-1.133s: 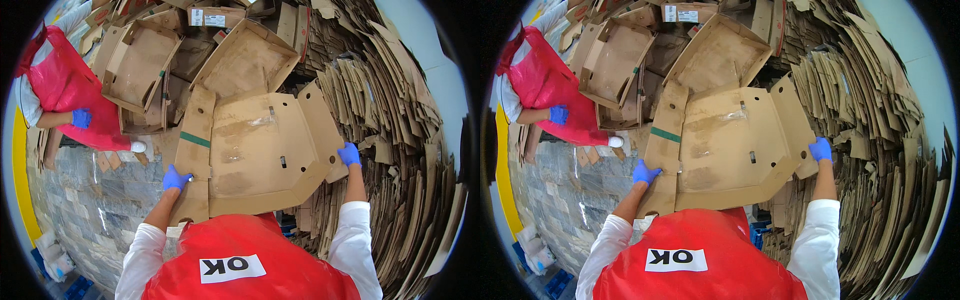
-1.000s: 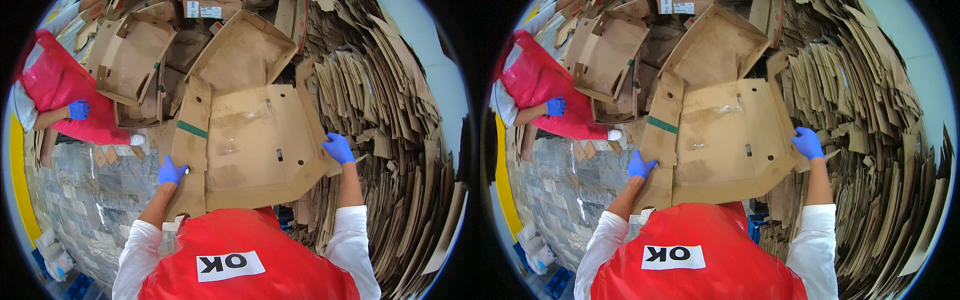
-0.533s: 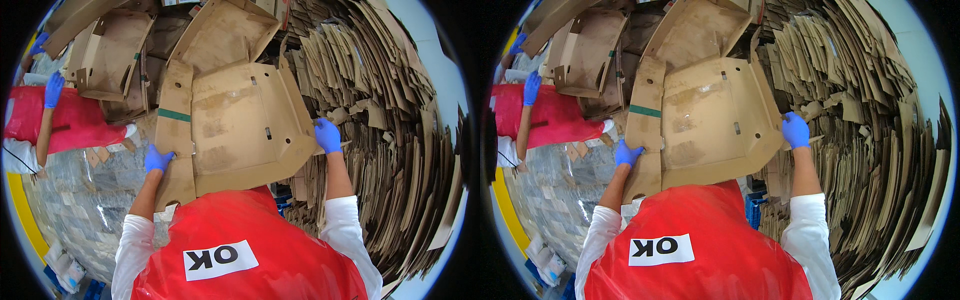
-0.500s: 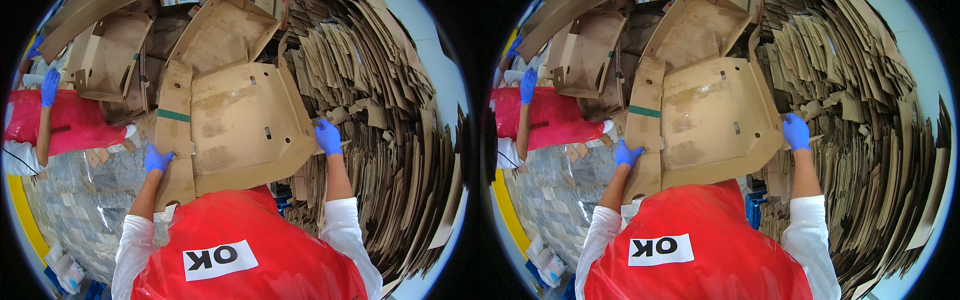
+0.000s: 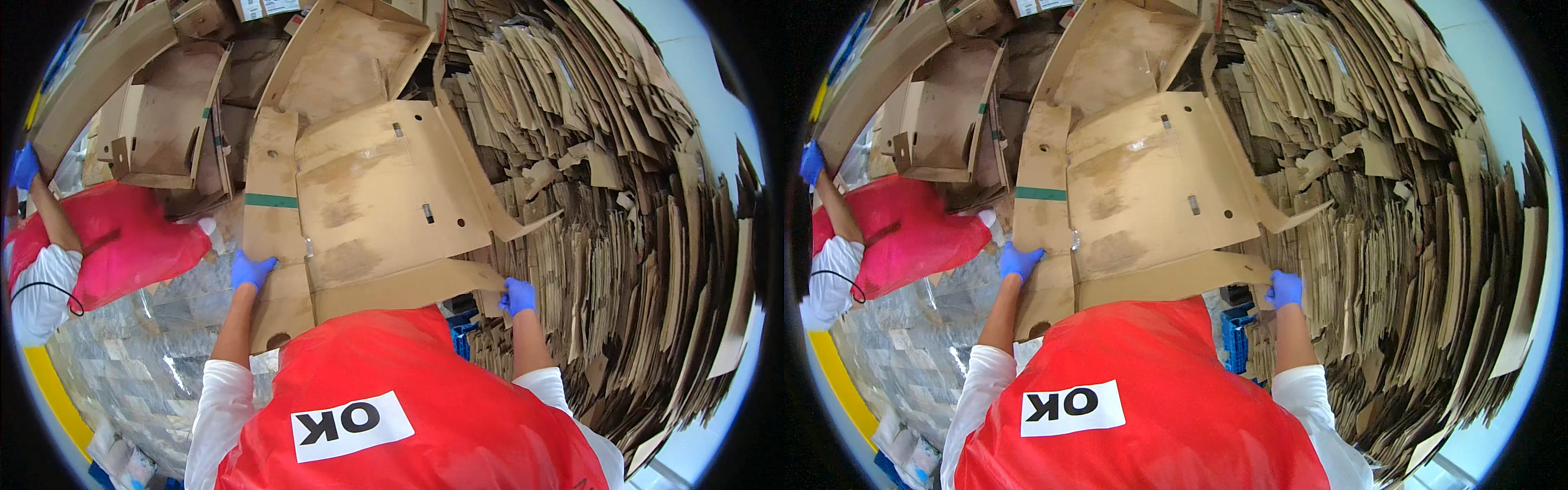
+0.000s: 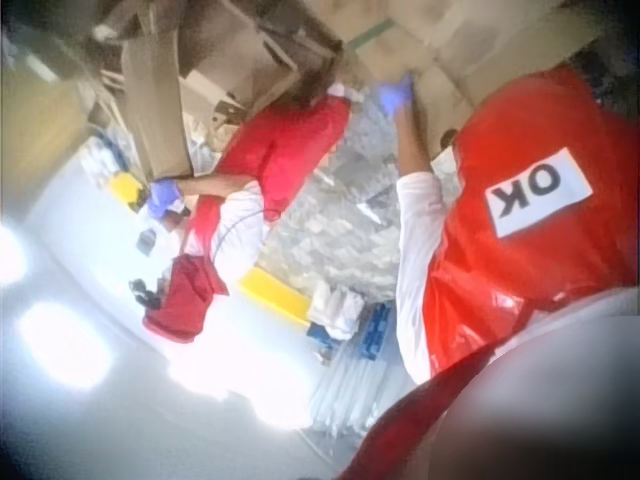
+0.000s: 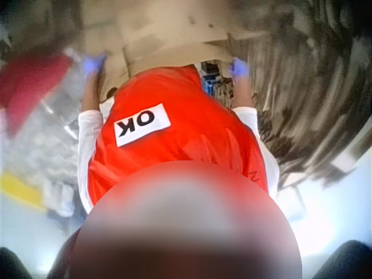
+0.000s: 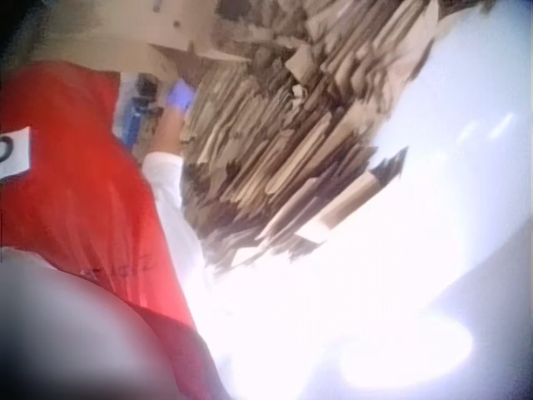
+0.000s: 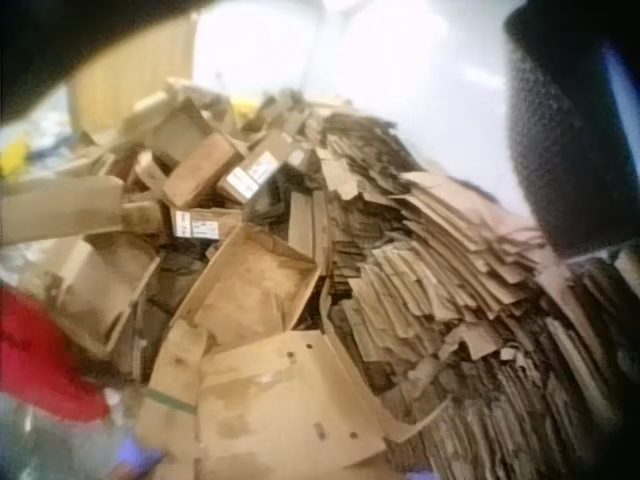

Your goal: The person picks up cardboard boxes from a large pile, flattens them by hand, and places them onto a growing stack. The person repeats this process with multiple boxes throughout the clip.

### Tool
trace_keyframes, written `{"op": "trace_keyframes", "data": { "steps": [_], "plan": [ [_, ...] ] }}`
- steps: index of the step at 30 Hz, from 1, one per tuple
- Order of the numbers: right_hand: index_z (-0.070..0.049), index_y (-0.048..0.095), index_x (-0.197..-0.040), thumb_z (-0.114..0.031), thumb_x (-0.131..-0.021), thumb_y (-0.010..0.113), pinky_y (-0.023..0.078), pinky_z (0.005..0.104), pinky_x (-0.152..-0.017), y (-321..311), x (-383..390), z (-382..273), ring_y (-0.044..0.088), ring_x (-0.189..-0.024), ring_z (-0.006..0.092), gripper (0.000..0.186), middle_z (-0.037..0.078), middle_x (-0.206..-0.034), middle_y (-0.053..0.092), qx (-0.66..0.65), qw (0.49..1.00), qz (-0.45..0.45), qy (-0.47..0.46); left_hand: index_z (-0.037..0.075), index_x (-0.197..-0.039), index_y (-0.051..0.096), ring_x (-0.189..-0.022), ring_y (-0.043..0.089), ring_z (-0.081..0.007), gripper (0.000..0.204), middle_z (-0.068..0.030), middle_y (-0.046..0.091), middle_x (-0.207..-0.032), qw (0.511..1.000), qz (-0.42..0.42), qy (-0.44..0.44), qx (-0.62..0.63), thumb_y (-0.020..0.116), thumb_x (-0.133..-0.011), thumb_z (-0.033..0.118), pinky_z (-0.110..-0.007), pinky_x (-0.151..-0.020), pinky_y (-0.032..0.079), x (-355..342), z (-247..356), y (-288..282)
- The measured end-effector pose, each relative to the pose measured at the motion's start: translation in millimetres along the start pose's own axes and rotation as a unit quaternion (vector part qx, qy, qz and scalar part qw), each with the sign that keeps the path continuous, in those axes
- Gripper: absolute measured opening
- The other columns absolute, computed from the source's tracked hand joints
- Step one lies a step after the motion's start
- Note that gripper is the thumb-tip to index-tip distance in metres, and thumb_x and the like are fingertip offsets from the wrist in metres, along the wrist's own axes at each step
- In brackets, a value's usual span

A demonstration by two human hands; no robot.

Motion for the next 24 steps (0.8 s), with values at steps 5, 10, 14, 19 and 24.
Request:
{"op": "trace_keyframes", "data": {
  "steps": [5,10,14,19,24],
  "plan": [
    [0.005,0.042,-0.151,-0.017,-0.072,0.082,0.048,0.0459,-0.111,18.1,-37.3,-21.4,0.053,-0.135,0.0442,0.091,0.032,-0.149,0.05,0.276,0.897,0.181,-0.294,-0.006,-0.13,0.058,-0.116,0.07,-0.0411,0.088,-0.0273,0.072,-0.123,1.0,-0.009,0.004,0.014,0.094,-0.067,0.043,-0.047,-0.099,0.056,-11.1,-12.6,7.2],
    [-0.004,0.025,-0.165,-0.013,-0.078,0.078,0.038,0.0477,-0.122,45.8,13.2,-95.6,0.04,-0.149,0.0447,0.102,0.026,-0.168,0.028,0.364,0.843,0.21,-0.335,-0.007,-0.126,0.06,-0.116,0.071,-0.0404,0.082,-0.0275,0.072,-0.124,0.997,0.0,0.036,0.063,0.094,-0.069,0.04,-0.046,-0.098,0.057,-0.5,-3.0,-2.7],
    [-0.01,0.036,-0.161,-0.002,-0.085,0.065,0.032,0.05,-0.125,74.4,46.0,-119.9,0.036,-0.151,0.0448,0.082,0.024,-0.168,0.03,0.4,0.739,0.172,-0.513,-0.008,-0.126,0.059,-0.115,0.071,-0.0407,0.081,-0.0276,0.072,-0.124,0.999,-0.002,0.029,0.032,0.095,-0.069,0.037,-0.045,-0.098,0.057,-6.9,-10.3,2.8],
    [-0.011,0.054,-0.146,-0.007,-0.09,0.062,0.033,0.0506,-0.124,96.6,19.6,-119.0,0.039,-0.149,0.0447,0.057,0.022,-0.165,0.038,0.378,0.644,0.086,-0.659,-0.008,-0.128,0.057,-0.114,0.071,-0.0416,0.085,-0.0284,0.072,-0.123,0.999,-0.009,0.016,0.048,0.095,-0.068,0.039,-0.046,-0.098,0.057,-6.8,-11.6,8.0],
    [-0.014,0.056,-0.145,-0.016,-0.097,0.061,0.034,0.051,-0.122,118.9,0.9,-163.9,0.039,-0.149,0.0443,0.048,0.02,-0.161,0.044,0.277,0.833,-0.056,-0.476,-0.007,-0.126,0.059,-0.113,0.072,-0.0408,0.082,-0.0275,0.073,-0.121,1.0,0.002,-0.006,0.017,0.095,-0.068,0.04,-0.046,-0.096,0.057,-3.2,-9.8,5.3]
  ]
}}
Point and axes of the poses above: each hand's wrist, its own x-axis away from the middle knuckle, its own y-axis out of the palm, z = x × y, the point moved 4 cm from there along -x, towards the middle knuckle
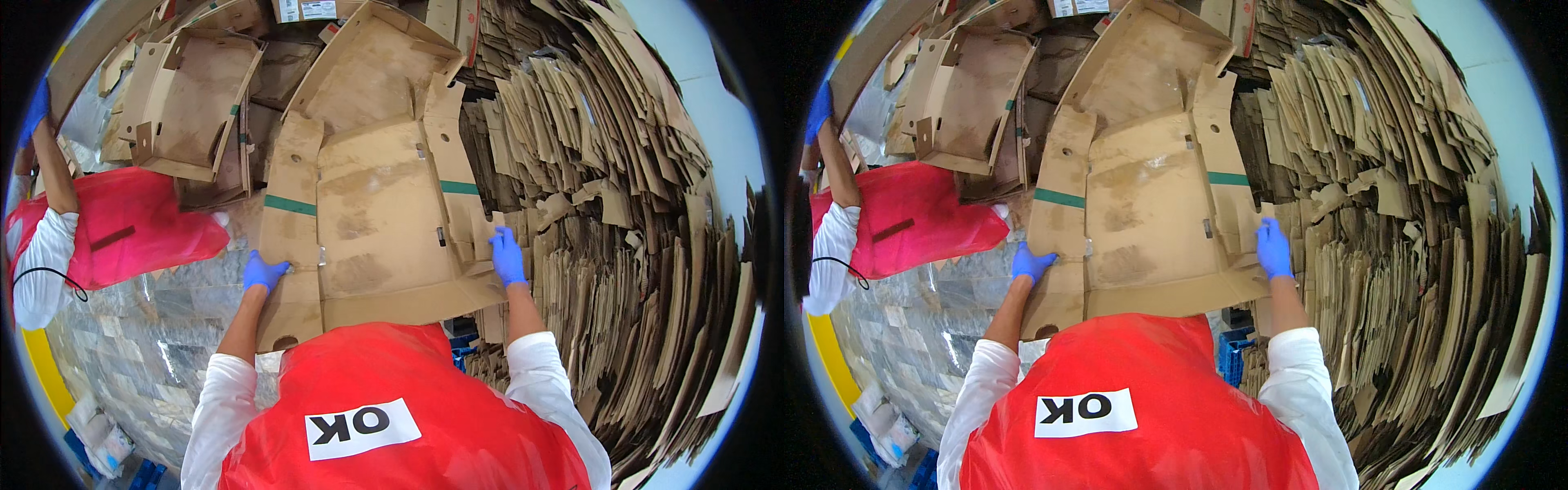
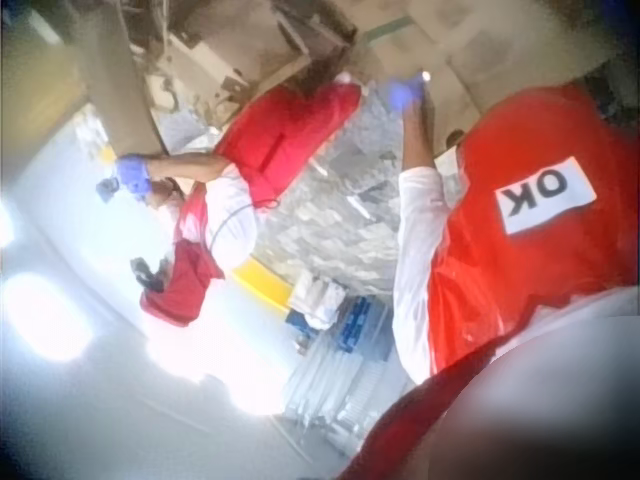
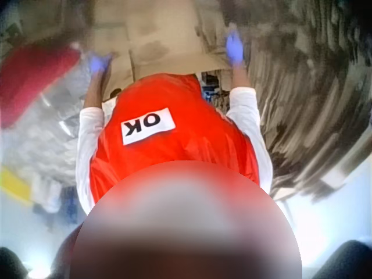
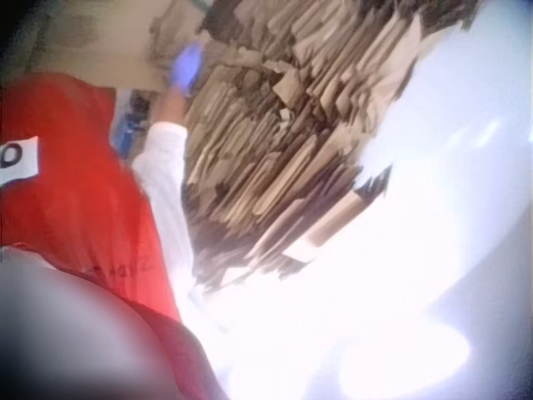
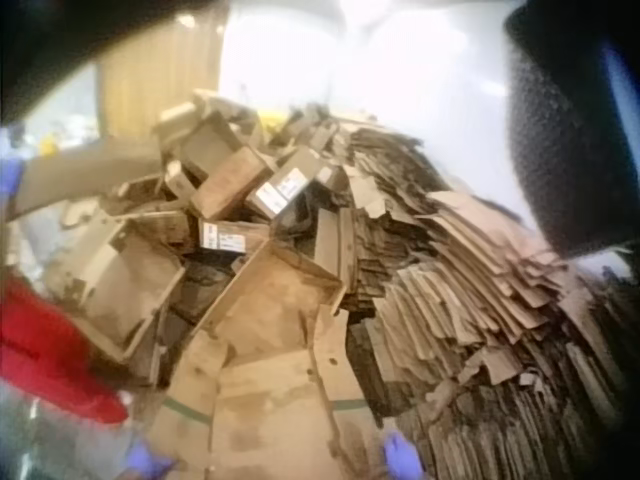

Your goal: The person picks up cardboard boxes from a large pile, flattens them by hand, and places them onto a growing stack. The person repeats this process with multiple boxes throughout the clip.

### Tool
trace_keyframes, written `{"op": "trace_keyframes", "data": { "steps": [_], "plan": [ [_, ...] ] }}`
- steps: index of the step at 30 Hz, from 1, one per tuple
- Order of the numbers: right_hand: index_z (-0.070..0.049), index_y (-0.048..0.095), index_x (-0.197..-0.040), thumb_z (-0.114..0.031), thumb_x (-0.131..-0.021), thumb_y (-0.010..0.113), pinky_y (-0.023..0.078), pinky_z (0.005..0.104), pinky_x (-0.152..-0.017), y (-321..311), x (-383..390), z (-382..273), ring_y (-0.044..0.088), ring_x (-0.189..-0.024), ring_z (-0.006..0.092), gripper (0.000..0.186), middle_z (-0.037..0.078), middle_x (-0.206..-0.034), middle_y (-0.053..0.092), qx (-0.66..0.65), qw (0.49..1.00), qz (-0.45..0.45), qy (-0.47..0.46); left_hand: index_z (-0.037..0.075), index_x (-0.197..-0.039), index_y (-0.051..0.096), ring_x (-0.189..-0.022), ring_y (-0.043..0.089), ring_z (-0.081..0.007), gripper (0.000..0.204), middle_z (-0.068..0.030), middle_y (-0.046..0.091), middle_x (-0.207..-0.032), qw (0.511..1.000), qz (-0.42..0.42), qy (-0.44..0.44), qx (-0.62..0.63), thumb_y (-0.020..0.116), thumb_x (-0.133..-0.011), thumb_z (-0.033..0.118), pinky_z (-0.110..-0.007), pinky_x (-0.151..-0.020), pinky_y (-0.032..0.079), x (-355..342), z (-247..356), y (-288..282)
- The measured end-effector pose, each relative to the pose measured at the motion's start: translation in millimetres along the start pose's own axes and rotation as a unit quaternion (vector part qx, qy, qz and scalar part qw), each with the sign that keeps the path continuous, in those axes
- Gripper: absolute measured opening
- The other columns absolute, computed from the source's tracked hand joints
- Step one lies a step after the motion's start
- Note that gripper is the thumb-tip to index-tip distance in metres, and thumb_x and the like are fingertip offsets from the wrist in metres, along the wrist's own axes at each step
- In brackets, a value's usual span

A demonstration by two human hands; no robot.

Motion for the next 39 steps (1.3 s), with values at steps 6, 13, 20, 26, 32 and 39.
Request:
{"op": "trace_keyframes", "data": {
  "steps": [6,13,20,26,32,39],
  "plan": [
    [-0.014,0.046,-0.156,-0.036,-0.1,0.064,0.03,0.0545,-0.124,-15.3,-54.2,-33.6,0.035,-0.149,0.0514,0.063,0.023,-0.165,0.037,0.207,0.96,0.1,-0.159,-0.006,-0.125,0.061,-0.112,0.072,-0.0391,0.082,-0.0265,0.073,-0.12,1.0,0.019,0.014,0.007,0.094,-0.068,0.041,-0.046,-0.096,0.058,1.1,-3.1,-1.5],
    [0.001,0.058,-0.143,-0.063,-0.106,0.041,0.047,0.0461,-0.108,-37.5,-102.9,12.0,0.066,-0.114,0.0401,0.075,0.025,-0.135,0.065,0.078,0.994,-0.049,0.057,-0.005,-0.128,0.057,-0.117,0.069,-0.0428,0.085,-0.0289,0.071,-0.125,1.0,0.002,0.003,-0.005,0.094,-0.068,0.041,-0.047,-0.1,0.056,-2.6,4.7,-3.6],
    [-0.001,0.074,-0.105,-0.054,-0.097,0.067,0.058,0.0361,-0.058,-88.8,2.4,-36.0,0.072,-0.066,0.0212,0.054,0.013,-0.082,0.071,-0.01,0.931,-0.265,0.25,-0.006,-0.129,0.057,-0.117,0.07,-0.0422,0.086,-0.0275,0.072,-0.124,1.0,-0.004,0.027,-0.003,0.094,-0.068,0.041,-0.047,-0.099,0.056,0.3,6.8,-1.4],
    [0.002,0.066,-0.125,-0.055,-0.085,0.081,0.059,0.0488,-0.085,3.0,22.6,66.4,0.075,-0.093,0.0349,0.071,0.02,-0.112,0.076,0.274,0.924,-0.259,0.071,-0.006,-0.129,0.057,-0.115,0.07,-0.0431,0.087,-0.0277,0.072,-0.123,1.0,-0.002,0.018,-0.002,0.095,-0.068,0.043,-0.047,-0.098,0.057,-7.0,-4.0,10.3],
    [0.006,0.036,-0.159,-0.058,-0.074,0.088,0.042,0.0467,-0.118,46.6,-23.9,66.3,0.047,-0.147,0.0392,0.119,0.03,-0.16,0.043,0.027,0.986,-0.07,0.148,-0.004,-0.127,0.057,-0.113,0.07,-0.0443,0.085,-0.0289,0.072,-0.121,0.999,0.012,0.031,-0.008,0.094,-0.069,0.046,-0.05,-0.096,0.057,1.5,5.4,-3.9],
    [0.008,0.024,-0.163,-0.064,-0.079,0.083,0.037,0.0463,-0.122,102.7,-59.9,92.9,0.039,-0.153,0.038,0.125,0.028,-0.165,0.037,-0.115,0.954,-0.133,0.243,-0.002,-0.127,0.056,-0.113,0.069,-0.0453,0.083,-0.029,0.072,-0.119,0.999,0.029,-0.012,-0.006,0.094,-0.07,0.045,-0.05,-0.096,0.057,4.2,-5.2,-3.0]
  ]
}}
Point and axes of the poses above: each hand's wrist, its own x-axis away from the middle knuckle, its own y-axis out of the palm, z = x × y, the point moved 4 cm from there along -x, towards the middle knuckle
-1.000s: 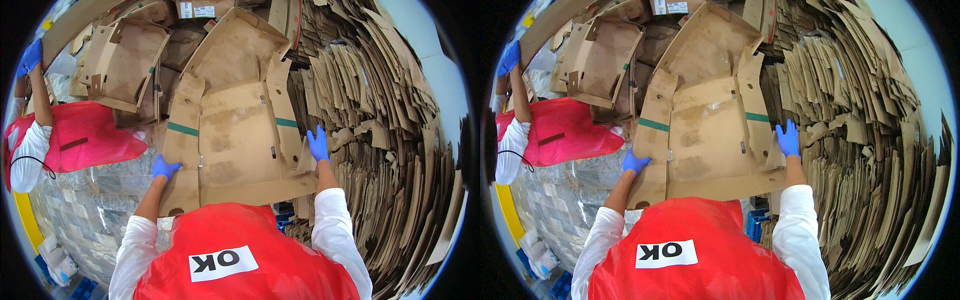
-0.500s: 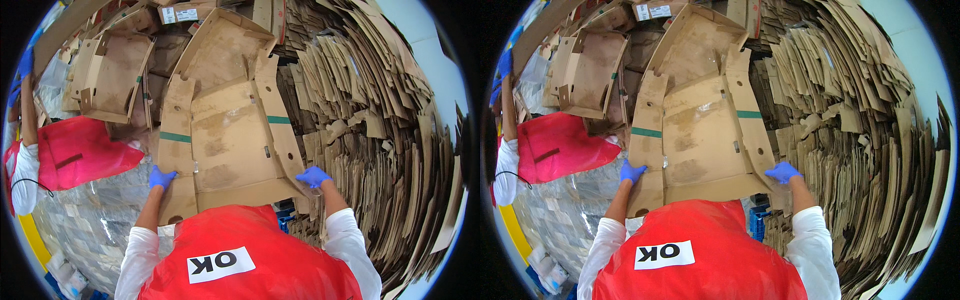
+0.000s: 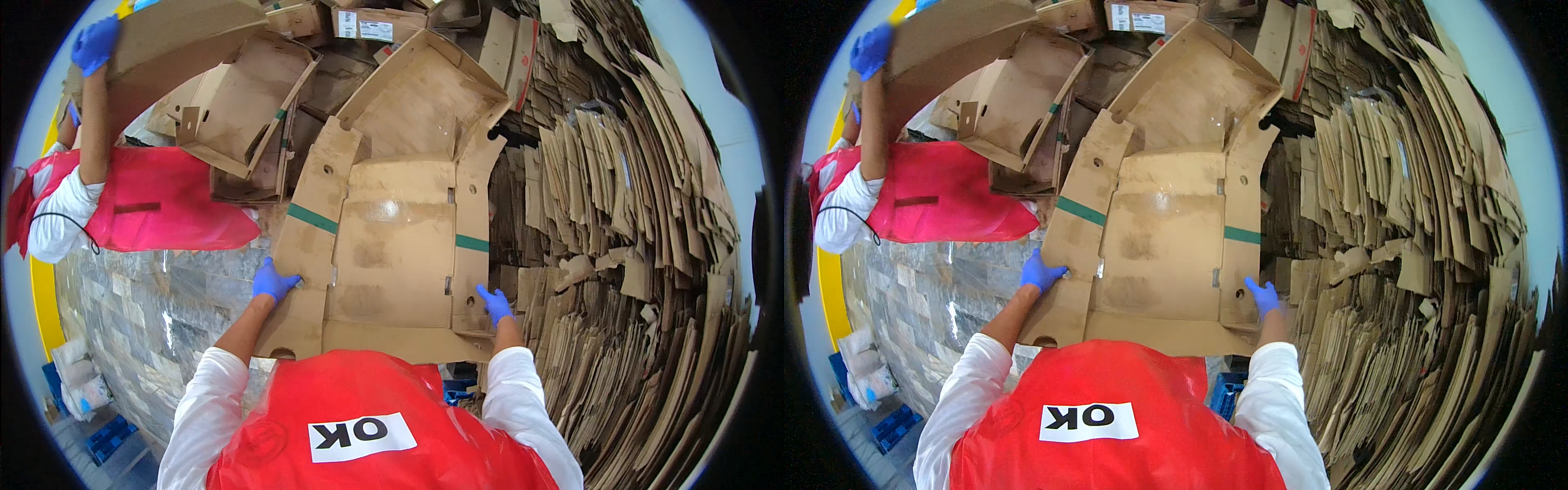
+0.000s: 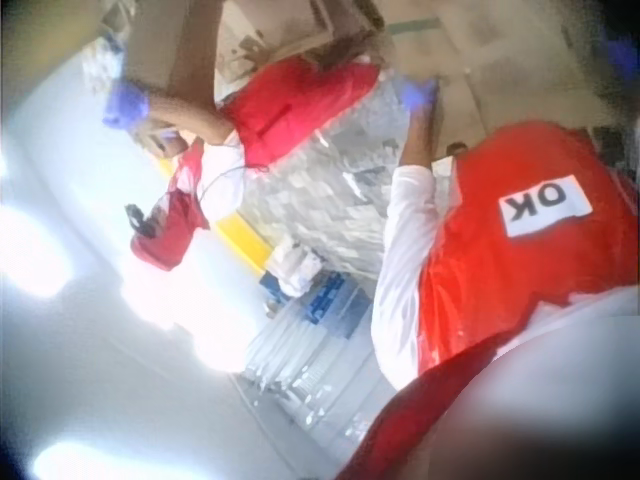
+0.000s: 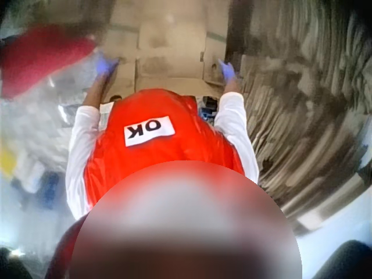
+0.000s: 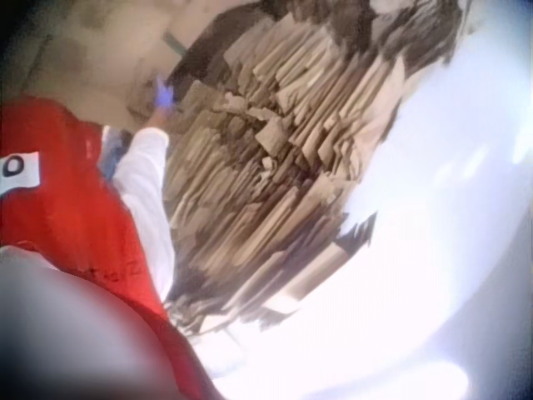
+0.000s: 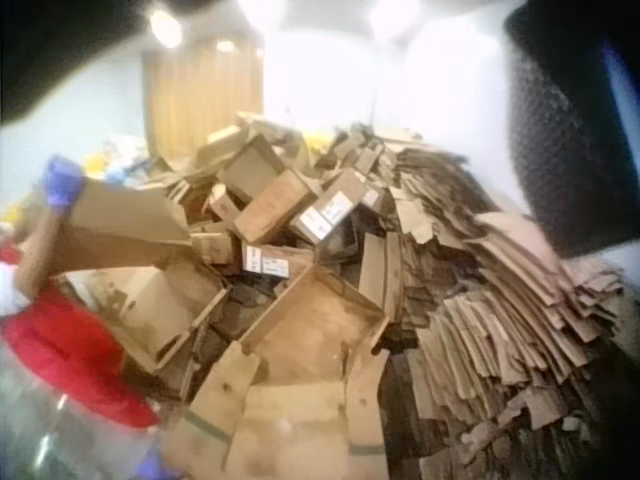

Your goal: The person picks up cardboard boxes from a large pile, flattens them by hand, and places them onto a growing stack. The person repeats this process with multiple boxes throughout the clip.

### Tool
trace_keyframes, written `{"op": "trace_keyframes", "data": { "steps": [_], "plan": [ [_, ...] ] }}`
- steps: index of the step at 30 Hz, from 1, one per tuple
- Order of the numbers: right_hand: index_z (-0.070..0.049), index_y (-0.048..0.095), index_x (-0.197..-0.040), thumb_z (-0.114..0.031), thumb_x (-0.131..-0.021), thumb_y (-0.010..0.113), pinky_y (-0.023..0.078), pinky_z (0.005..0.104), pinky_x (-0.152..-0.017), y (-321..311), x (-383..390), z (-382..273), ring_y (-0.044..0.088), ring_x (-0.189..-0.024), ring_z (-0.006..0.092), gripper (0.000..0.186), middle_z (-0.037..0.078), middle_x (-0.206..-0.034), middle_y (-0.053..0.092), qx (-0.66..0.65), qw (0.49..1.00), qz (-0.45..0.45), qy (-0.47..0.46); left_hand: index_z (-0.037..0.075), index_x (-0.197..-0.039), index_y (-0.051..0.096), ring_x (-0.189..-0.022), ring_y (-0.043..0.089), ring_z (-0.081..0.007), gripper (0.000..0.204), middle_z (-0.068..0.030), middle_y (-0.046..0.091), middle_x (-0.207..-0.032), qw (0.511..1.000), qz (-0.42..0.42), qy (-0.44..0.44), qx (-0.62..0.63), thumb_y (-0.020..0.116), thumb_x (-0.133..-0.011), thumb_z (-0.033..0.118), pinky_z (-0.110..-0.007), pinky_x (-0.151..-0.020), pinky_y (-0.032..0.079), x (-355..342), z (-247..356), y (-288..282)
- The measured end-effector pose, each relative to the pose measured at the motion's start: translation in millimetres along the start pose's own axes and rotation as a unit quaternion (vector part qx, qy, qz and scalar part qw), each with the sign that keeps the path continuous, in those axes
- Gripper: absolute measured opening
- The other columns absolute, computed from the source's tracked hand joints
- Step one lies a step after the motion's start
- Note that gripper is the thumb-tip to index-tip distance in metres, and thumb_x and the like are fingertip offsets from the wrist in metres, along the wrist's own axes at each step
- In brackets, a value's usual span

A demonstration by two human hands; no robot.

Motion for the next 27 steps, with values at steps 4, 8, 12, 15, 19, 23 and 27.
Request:
{"op": "trace_keyframes", "data": {
  "steps": [4,8,12,15,19,23,27],
  "plan": [
    [0.01,0.02,-0.163,-0.064,-0.078,0.084,0.032,0.0461,-0.125,23.3,3.4,17.1,0.036,-0.154,0.0379,0.13,0.028,-0.167,0.033,0.05,0.999,0.001,0.01,-0.002,-0.129,0.055,-0.114,0.069,-0.0452,0.085,-0.0285,0.072,-0.119,1.0,-0.007,-0.021,-0.011,0.095,-0.07,0.044,-0.05,-0.097,0.057,10.5,17.4,-17.8],
    [0.007,0.014,-0.165,-0.059,-0.078,0.087,0.035,0.045,-0.123,37.7,8.6,43.9,0.041,-0.15,0.0363,0.131,0.026,-0.164,0.038,0.159,0.98,-0.121,-0.001,-0.003,-0.131,0.055,-0.115,0.069,-0.0448,0.087,-0.0289,0.072,-0.121,1.0,0.0,-0.007,0.01,0.094,-0.07,0.044,-0.049,-0.097,0.056,4.1,9.0,-21.7],
    [-0.002,0.011,-0.169,-0.056,-0.081,0.087,0.046,0.0438,-0.112,23.3,20.2,58.7,0.058,-0.129,0.0306,0.129,0.021,-0.153,0.051,0.038,0.947,-0.31,0.075,-0.006,-0.129,0.055,-0.117,0.069,-0.0448,0.088,-0.0295,0.071,-0.122,1.0,0.001,0.017,-0.003,0.094,-0.069,0.046,-0.049,-0.097,0.057,-7.6,-1.9,-26.2],
    [-0.002,0.018,-0.167,-0.062,-0.08,0.085,0.04,0.0494,-0.12,-5.2,32.9,42.5,0.046,-0.147,0.0385,0.126,0.024,-0.167,0.034,-0.049,0.934,-0.348,0.072,-0.006,-0.128,0.056,-0.116,0.069,-0.0451,0.088,-0.0298,0.071,-0.122,0.999,0.002,0.03,-0.023,0.093,-0.069,0.048,-0.049,-0.096,0.057,-8.8,2.4,-34.7],
    [0.004,0.036,-0.16,-0.066,-0.081,0.081,0.048,0.0488,-0.112,2.6,46.0,28.7,0.054,-0.14,0.0388,0.115,0.027,-0.158,0.047,0.015,0.981,-0.185,0.058,-0.006,-0.126,0.057,-0.115,0.069,-0.0455,0.086,-0.0302,0.071,-0.121,0.997,0.017,0.036,-0.072,0.092,-0.07,0.049,-0.049,-0.095,0.058,-7.0,17.5,-36.6],
    [0.013,0.063,-0.134,-0.063,-0.073,0.087,0.051,0.0424,-0.106,32.0,62.3,22.0,0.066,-0.125,0.0384,0.101,0.03,-0.133,0.068,0.168,0.983,-0.077,-0.011,-0.003,-0.125,0.055,-0.113,0.069,-0.0465,0.081,-0.0305,0.072,-0.119,0.997,-0.003,0.031,-0.075,0.091,-0.072,0.047,-0.051,-0.094,0.057,-11.5,11.2,-33.7],
    [0.009,0.071,-0.127,-0.058,-0.074,0.089,0.054,0.0422,-0.099,63.1,73.0,38.1,0.07,-0.116,0.0315,0.087,0.021,-0.126,0.074,-0.035,0.998,-0.041,-0.03,0.0,-0.125,0.053,-0.111,0.07,-0.0475,0.078,-0.0305,0.072,-0.116,0.993,0.005,0.023,-0.114,0.09,-0.073,0.045,-0.053,-0.093,0.057,-7.3,26.5,-56.0]
  ]
}}
Point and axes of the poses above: each hand's wrist, its own x-axis away from the middle knuckle, its own y-axis out of the palm, z = x × y, the point moved 4 cm from there along -x, towards the middle knuckle
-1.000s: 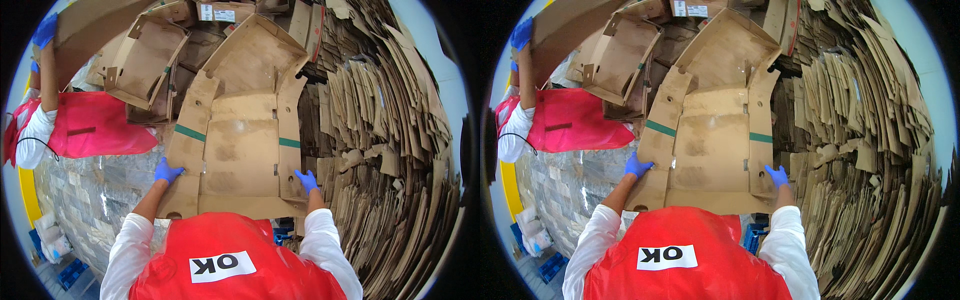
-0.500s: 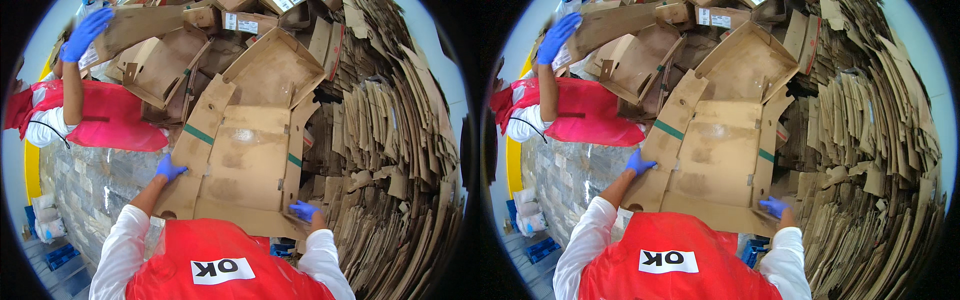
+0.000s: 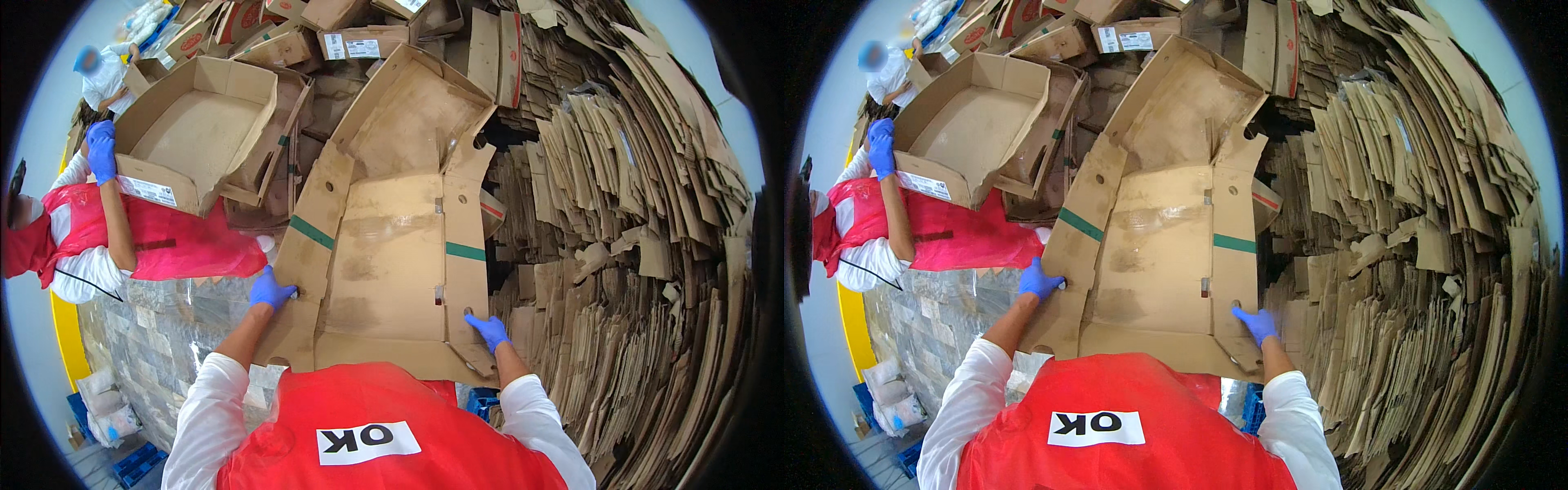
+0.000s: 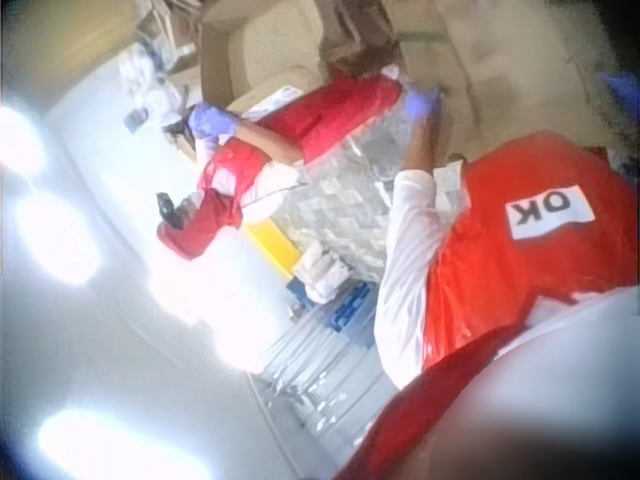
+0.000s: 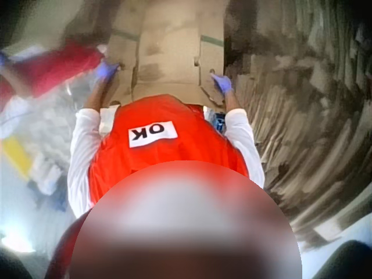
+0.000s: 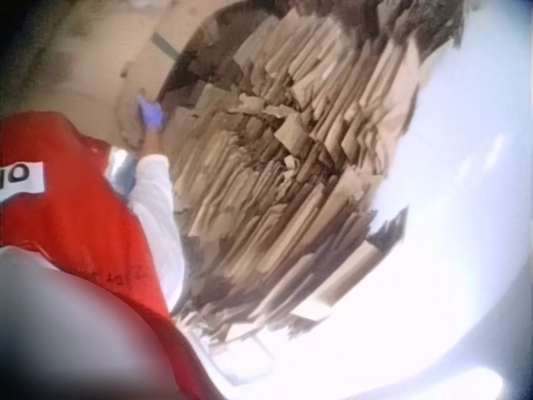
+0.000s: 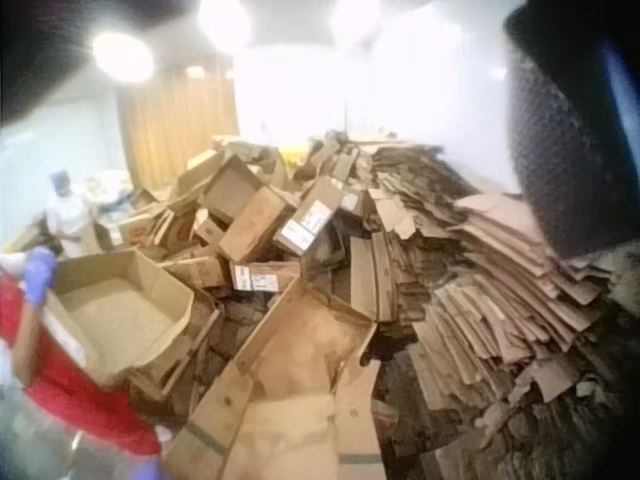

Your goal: The person picks up cardboard boxes from a large pile, flattens them by hand, and places them onto a growing stack. The person repeats this process with multiple boxes throughout the clip.

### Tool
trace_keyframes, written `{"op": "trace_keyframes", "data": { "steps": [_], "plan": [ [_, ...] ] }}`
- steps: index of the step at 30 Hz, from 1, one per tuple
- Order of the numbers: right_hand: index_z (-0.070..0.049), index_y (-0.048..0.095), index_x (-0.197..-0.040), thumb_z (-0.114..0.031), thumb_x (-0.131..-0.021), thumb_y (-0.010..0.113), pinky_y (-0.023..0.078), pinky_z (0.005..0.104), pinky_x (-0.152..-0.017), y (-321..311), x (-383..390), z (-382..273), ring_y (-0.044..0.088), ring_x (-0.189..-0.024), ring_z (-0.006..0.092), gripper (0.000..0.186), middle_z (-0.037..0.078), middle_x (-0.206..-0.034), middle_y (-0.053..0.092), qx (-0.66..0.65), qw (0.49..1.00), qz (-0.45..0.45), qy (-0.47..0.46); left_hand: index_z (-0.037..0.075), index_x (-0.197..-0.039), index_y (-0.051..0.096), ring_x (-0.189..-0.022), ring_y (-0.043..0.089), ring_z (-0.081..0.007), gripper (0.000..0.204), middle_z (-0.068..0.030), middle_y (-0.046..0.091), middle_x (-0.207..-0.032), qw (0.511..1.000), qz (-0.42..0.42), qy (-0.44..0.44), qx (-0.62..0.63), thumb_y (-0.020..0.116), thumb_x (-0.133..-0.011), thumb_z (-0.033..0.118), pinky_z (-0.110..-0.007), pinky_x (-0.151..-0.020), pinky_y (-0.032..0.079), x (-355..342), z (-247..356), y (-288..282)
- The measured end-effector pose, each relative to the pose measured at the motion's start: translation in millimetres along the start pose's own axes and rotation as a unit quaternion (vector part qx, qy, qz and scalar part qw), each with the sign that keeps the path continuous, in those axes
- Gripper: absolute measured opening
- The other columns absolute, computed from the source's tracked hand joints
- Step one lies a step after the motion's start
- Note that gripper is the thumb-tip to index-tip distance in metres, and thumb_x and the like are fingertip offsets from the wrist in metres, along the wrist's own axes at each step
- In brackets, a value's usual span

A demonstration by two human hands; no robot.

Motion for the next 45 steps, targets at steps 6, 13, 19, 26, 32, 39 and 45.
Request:
{"op": "trace_keyframes", "data": {
  "steps": [6,13,19,26,32,39,45],
  "plan": [
    [0.008,0.068,-0.129,-0.039,-0.077,0.093,0.054,0.0371,-0.095,-2.3,42.3,-39.5,0.07,-0.106,0.0246,0.074,0.014,-0.122,0.074,-0.144,0.989,0.0,-0.043,0.002,-0.124,0.053,-0.108,0.069,-0.0491,0.074,-0.0305,0.072,-0.114,1.0,0.016,0.012,-0.004,0.091,-0.074,0.04,-0.054,-0.09,0.057,18.7,6.6,-11.1],
    [0.006,0.07,-0.117,-0.017,-0.081,0.09,0.056,0.0378,-0.089,-12.4,127.9,-38.8,0.071,-0.097,0.0228,0.048,0.014,-0.11,0.077,-0.197,0.942,0.206,-0.176,0.002,-0.12,0.055,-0.106,0.07,-0.0469,0.062,-0.0296,0.072,-0.111,0.975,0.14,0.078,0.155,0.092,-0.077,0.027,-0.052,-0.086,0.057,80.9,-25.6,-38.5],
    [0.005,0.068,-0.115,-0.014,-0.084,0.087,0.057,0.0361,-0.085,-51.8,191.9,-115.1,0.071,-0.095,0.0209,0.041,0.014,-0.108,0.077,-0.237,0.887,0.308,-0.248,0.002,-0.114,0.057,-0.1,0.074,-0.0413,0.057,-0.0247,0.075,-0.107,0.928,0.245,0.118,0.256,0.093,-0.076,0.024,-0.047,-0.082,0.058,96.3,35.7,-107.3],
    [0.002,0.066,-0.117,-0.018,-0.092,0.08,0.056,0.0369,-0.084,-169.9,238.2,-247.4,0.072,-0.096,0.018,0.035,0.015,-0.108,0.078,-0.209,0.828,0.345,-0.39,-0.001,-0.115,0.058,-0.096,0.075,-0.0285,0.05,-0.0196,0.076,-0.106,0.814,0.344,0.254,0.393,0.091,-0.079,0.014,-0.042,-0.085,0.058,68.0,143.1,-200.8],
    [0.0,0.062,-0.117,-0.02,-0.096,0.073,0.056,0.0404,-0.082,-275.5,264.0,-316.4,0.075,-0.094,0.0243,0.031,0.02,-0.104,0.077,-0.16,0.746,0.418,-0.494,-0.002,-0.118,0.059,-0.102,0.072,-0.0259,0.05,-0.019,0.075,-0.112,0.755,0.341,0.311,0.465,0.089,-0.08,0.012,-0.04,-0.091,0.057,66.1,276.1,-255.4],
    [0.0,0.056,-0.107,-0.023,-0.098,0.071,0.054,0.0492,-0.077,-394.2,289.6,-359.4,0.073,-0.091,0.0421,0.029,0.027,-0.098,0.073,-0.162,0.676,0.546,-0.468,-0.002,-0.123,0.06,-0.104,0.072,-0.0248,0.053,-0.0166,0.075,-0.115,0.702,0.347,0.403,0.474,0.089,-0.082,0.016,-0.039,-0.093,0.056,96.8,435.5,-318.5],
    [0.007,0.062,-0.111,-0.036,-0.096,0.071,0.051,0.0527,-0.088,-519.9,268.0,-393.9,0.067,-0.1,0.0469,0.046,0.032,-0.108,0.068,-0.073,0.602,0.657,-0.448,-0.002,-0.123,0.064,-0.104,0.072,-0.0256,0.061,-0.0181,0.076,-0.115,0.672,0.404,0.483,0.39,0.092,-0.079,0.03,-0.042,-0.092,0.057,94.4,580.6,-400.1]
  ]
}}
Point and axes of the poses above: each hand's wrist, its own x-axis away from the middle knuckle, its own y-axis out of the palm, z = x × y, the point moved 4 cm from there along -x, towards the middle knuckle
